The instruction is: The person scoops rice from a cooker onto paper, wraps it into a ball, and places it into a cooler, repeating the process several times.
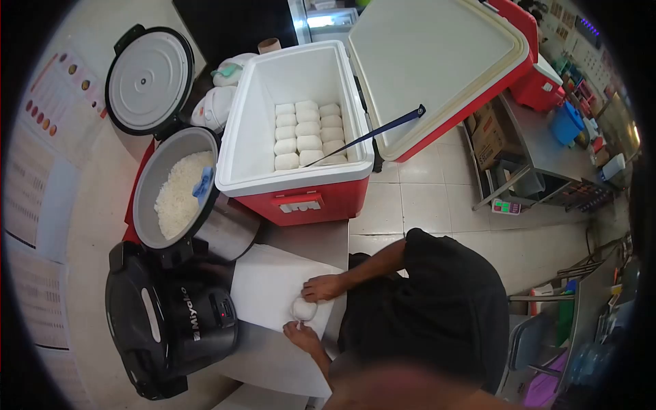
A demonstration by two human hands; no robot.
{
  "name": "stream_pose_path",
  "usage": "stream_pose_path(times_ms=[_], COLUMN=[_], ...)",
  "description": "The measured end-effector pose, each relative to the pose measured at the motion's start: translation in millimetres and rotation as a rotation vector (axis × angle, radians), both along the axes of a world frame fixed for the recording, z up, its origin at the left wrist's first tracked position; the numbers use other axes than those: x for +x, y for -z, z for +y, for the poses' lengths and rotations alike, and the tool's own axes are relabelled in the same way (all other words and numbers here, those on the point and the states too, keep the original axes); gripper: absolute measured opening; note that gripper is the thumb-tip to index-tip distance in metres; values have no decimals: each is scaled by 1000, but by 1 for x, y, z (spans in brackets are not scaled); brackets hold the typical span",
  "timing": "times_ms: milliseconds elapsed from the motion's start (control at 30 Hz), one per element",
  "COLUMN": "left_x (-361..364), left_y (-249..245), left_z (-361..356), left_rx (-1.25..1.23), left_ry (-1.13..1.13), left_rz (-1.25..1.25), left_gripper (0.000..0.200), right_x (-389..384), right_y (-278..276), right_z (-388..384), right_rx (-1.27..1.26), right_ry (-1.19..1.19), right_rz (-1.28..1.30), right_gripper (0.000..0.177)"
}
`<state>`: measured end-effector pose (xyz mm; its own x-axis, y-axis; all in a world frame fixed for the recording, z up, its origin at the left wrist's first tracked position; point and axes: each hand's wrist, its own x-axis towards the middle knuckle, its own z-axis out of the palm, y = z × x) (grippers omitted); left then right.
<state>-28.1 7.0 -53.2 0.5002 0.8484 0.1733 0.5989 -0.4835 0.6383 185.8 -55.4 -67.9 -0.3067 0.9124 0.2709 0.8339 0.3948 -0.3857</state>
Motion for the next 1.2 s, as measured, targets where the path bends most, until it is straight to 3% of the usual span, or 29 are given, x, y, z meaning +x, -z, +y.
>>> stream_pose_path(times_ms=[67,200,267,400,433,467,500,533,600,700,767,867,933,967,1067,1133,1200], left_x=[3,4,11,12,16,19,24,33,42,47,55,55,51,47,48,51,59], left_y=[-5,-5,-10,-4,-9,-19,-28,-43,-48,-49,-66,-60,-72,-61,-47,-54,-66], left_z=[-11,-19,-20,-6,-5,-6,-10,-13,-12,-10,-11,-1,3,8,10,14,22], left_rx=[162,109,29,-126,-189,-254,-256,-363,-467,-438,-813,-648,-523,-585,-692,-714,-510], left_ry=[74,86,-134,-157,-128,-101,-105,-165,-214,-135,-265,-212,-183,-125,-42,-79,-61], left_rz=[-27,-180,-155,71,-133,-331,-327,-454,-584,-648,-870,-832,-562,-615,-884,-950,-869], left_gripper=[15,18,18,21,22,23,23,22,21,21,22,22,24,26,39,44,48], right_x=[-5,-13,-18,-29,-26,-27,-28,-30,-23,-11,-13,-8,-6,-4,-4,-9,-17], right_y=[-6,-12,-14,-17,-19,-15,-11,-17,-44,-95,-104,-106,-114,-122,-114,-120,-129], right_z=[-20,-35,-36,-40,-35,-27,-21,-14,-1,15,23,32,29,27,30,31,38], right_rx=[15,18,-34,-174,-170,-273,-378,-379,-630,-718,-643,-449,-498,-549,-738,-567,-522], right_ry=[44,159,203,333,336,324,306,304,398,435,476,455,374,310,126,3,-59], right_rz=[73,52,70,224,223,409,594,598,1095,994,1006,926,1047,1010,1188,1224,1314], right_gripper=[37,48,51,59,59,67,75,75,86,98,94,84,71,59,53,43,43])
